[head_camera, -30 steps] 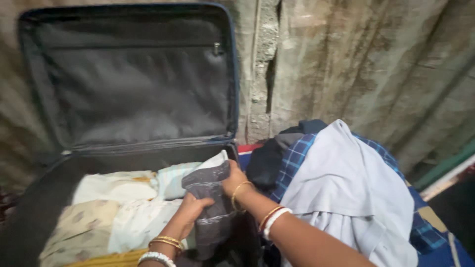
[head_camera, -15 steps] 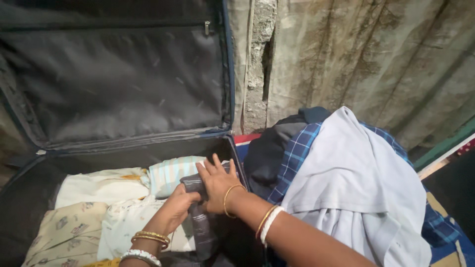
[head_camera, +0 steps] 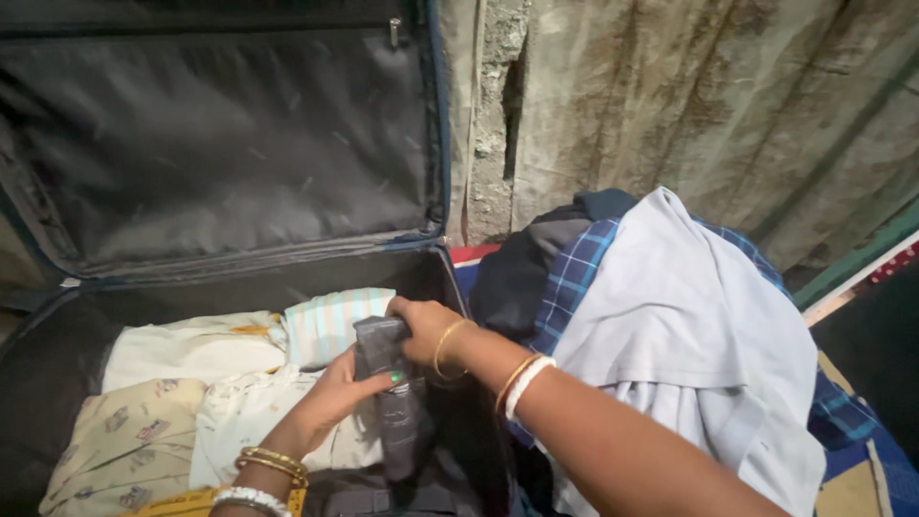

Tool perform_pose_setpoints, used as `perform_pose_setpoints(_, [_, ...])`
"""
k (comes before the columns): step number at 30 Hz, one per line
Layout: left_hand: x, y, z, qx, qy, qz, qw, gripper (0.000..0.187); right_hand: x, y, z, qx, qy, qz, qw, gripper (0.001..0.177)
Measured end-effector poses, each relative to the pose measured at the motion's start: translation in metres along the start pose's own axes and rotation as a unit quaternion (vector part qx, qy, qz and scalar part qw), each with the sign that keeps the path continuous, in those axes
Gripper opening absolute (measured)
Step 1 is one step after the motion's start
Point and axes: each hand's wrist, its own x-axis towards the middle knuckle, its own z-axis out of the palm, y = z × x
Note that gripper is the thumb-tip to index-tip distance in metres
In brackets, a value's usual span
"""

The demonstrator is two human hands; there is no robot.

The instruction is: The person folds and packs various pieces of clothing, including a yellow patterned cloth, a striped shirt, and white undergarments, into a black suitcase.

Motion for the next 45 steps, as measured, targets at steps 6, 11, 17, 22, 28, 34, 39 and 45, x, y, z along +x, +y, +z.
perform_pose_setpoints(6, [0.055, -0.048, -0.017, -0.167, 0.110, -0.075, 0.977, 0.045, -0.034, -0.046, 0.009, -0.160, 0.080, 0.059, 0.982, 0.073])
perform_pose_setpoints(11, [0.122, -0.062, -0.022, -0.252, 0.082, -0.049, 0.963, 0.042, -0.020, -0.044, 0.024, -0.209, -0.016, 0.114, 0.971, 0.084])
perform_pose_setpoints(17, [0.156, -0.078, -0.008, 0.141, 0.229, -0.047, 0.962, 0.050, 0.008, -0.003, 0.069, -0.294, -0.096, 0.157, 0.938, 0.086])
perform_pose_setpoints(22, [0.116, -0.044, 0.026, 0.394, 0.340, 0.035, 0.853, 0.074, 0.039, 0.024, 0.093, -0.264, -0.152, 0.196, 0.932, 0.082])
perform_pose_setpoints(28, [0.089, -0.057, 0.015, 0.641, 0.247, 0.074, 0.723, 0.076, 0.054, 0.039, 0.114, -0.241, -0.100, 0.220, 0.940, 0.081])
perform_pose_setpoints(34, [0.087, -0.066, 0.009, 0.691, 0.175, 0.042, 0.700, 0.084, 0.062, 0.035, 0.103, -0.237, -0.156, 0.215, 0.934, 0.098])
perform_pose_setpoints(39, [0.090, -0.065, 0.006, 0.700, 0.151, 0.014, 0.698, 0.087, 0.067, 0.037, 0.107, -0.245, -0.163, 0.220, 0.930, 0.097])
perform_pose_setpoints(45, [0.091, -0.072, 0.001, 0.700, 0.136, 0.024, 0.701, 0.084, 0.062, 0.047, 0.121, -0.246, -0.145, 0.206, 0.936, 0.091])
